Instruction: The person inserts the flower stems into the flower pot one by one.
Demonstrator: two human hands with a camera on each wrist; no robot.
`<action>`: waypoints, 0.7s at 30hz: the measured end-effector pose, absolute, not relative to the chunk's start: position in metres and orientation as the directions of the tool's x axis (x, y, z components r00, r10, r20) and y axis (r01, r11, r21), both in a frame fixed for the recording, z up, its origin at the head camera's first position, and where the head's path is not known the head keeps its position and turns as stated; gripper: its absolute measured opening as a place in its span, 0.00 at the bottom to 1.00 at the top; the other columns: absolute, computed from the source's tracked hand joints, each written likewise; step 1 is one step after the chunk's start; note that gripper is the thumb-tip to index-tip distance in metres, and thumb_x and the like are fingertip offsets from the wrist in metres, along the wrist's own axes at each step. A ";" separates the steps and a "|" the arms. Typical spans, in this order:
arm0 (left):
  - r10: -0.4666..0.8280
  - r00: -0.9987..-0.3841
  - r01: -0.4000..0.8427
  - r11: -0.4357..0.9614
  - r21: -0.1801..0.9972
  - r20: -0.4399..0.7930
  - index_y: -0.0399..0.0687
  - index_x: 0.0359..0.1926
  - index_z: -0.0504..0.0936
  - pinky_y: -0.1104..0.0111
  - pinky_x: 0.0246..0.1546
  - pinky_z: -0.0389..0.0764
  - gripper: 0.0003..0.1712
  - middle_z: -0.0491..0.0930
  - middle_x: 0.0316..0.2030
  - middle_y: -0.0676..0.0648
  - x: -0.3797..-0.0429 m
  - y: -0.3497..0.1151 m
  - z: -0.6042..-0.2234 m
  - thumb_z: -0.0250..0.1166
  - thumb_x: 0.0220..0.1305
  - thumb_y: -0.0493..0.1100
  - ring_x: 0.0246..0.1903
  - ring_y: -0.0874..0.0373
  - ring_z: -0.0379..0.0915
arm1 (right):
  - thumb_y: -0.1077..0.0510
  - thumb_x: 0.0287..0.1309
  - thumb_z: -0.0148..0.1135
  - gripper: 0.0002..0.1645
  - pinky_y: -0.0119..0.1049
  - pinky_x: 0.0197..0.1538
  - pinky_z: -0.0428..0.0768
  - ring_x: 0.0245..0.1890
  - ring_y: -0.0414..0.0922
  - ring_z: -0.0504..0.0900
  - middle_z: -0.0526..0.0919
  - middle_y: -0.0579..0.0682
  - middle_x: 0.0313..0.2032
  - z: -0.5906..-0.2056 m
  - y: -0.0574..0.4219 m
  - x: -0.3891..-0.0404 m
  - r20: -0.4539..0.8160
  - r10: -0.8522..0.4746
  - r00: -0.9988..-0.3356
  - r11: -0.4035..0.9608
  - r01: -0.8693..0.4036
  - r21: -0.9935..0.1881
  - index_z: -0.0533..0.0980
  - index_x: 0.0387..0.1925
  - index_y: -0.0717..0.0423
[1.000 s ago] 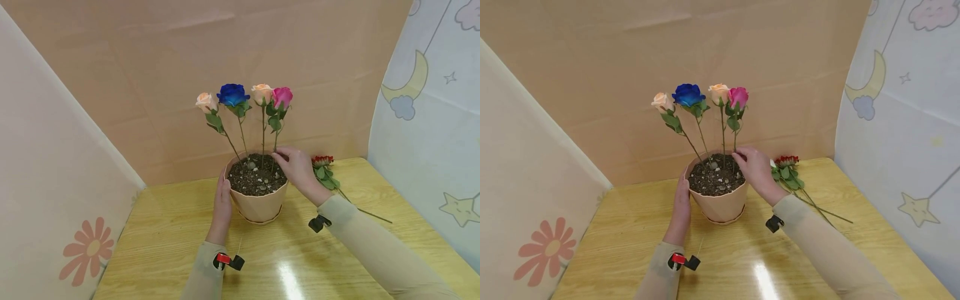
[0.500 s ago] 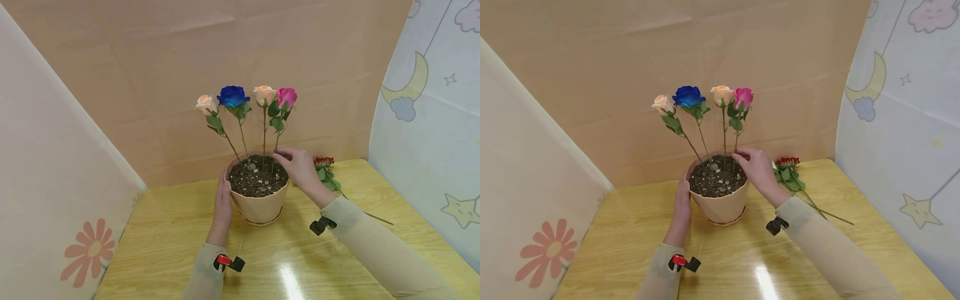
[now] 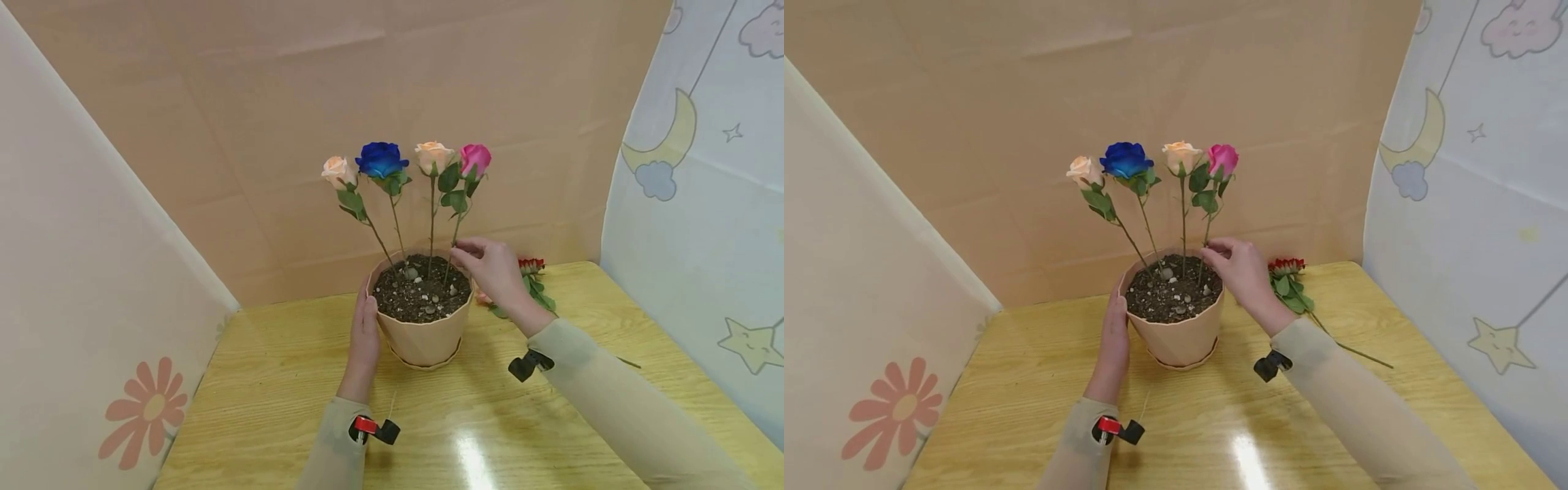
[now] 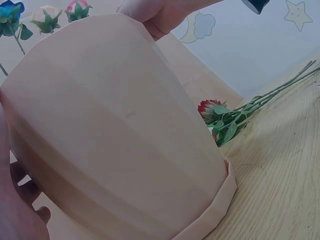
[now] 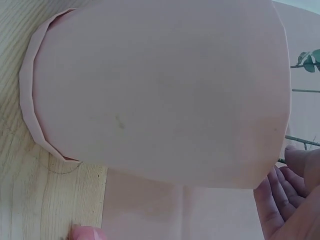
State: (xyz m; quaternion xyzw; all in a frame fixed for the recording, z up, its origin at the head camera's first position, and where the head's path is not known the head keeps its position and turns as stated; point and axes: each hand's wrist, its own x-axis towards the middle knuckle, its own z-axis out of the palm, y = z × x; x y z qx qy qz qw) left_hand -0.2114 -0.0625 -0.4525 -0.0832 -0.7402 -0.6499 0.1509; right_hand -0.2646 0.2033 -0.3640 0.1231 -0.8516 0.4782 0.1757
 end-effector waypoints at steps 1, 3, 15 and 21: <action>-0.075 -0.942 0.315 0.138 0.939 0.327 0.56 0.90 0.54 0.40 0.83 0.48 0.34 0.51 0.88 0.46 -0.211 -0.062 -0.453 0.40 0.92 0.58 0.86 0.44 0.44 | 0.50 0.78 0.71 0.21 0.46 0.44 0.88 0.43 0.51 0.93 0.94 0.54 0.46 -0.364 0.204 -0.265 0.412 -0.042 -0.910 0.512 -0.374 -0.773 0.88 0.61 0.60; -0.077 -0.945 0.307 0.135 0.942 0.319 0.56 0.90 0.54 0.39 0.83 0.48 0.35 0.51 0.88 0.46 -0.211 -0.062 -0.452 0.40 0.92 0.58 0.86 0.43 0.44 | 0.49 0.78 0.70 0.22 0.46 0.44 0.88 0.43 0.52 0.93 0.94 0.55 0.45 -0.363 0.204 -0.267 0.401 -0.042 -0.915 0.509 -0.365 -0.780 0.88 0.61 0.61; -0.071 -0.941 0.321 0.125 0.939 0.331 0.56 0.90 0.54 0.40 0.83 0.47 0.34 0.51 0.88 0.46 -0.213 -0.063 -0.456 0.40 0.93 0.56 0.86 0.44 0.43 | 0.50 0.80 0.68 0.19 0.38 0.43 0.87 0.43 0.53 0.92 0.93 0.55 0.44 -0.359 0.202 -0.272 0.366 -0.038 -0.930 0.496 -0.335 -0.801 0.89 0.57 0.60; -0.064 -0.940 0.326 0.124 0.937 0.335 0.56 0.90 0.54 0.39 0.83 0.47 0.34 0.50 0.88 0.45 -0.213 -0.063 -0.455 0.40 0.93 0.57 0.86 0.44 0.42 | 0.55 0.79 0.69 0.10 0.48 0.41 0.85 0.39 0.50 0.90 0.93 0.53 0.42 -0.357 0.199 -0.268 0.545 -0.059 -0.836 0.568 -0.477 -0.671 0.90 0.50 0.57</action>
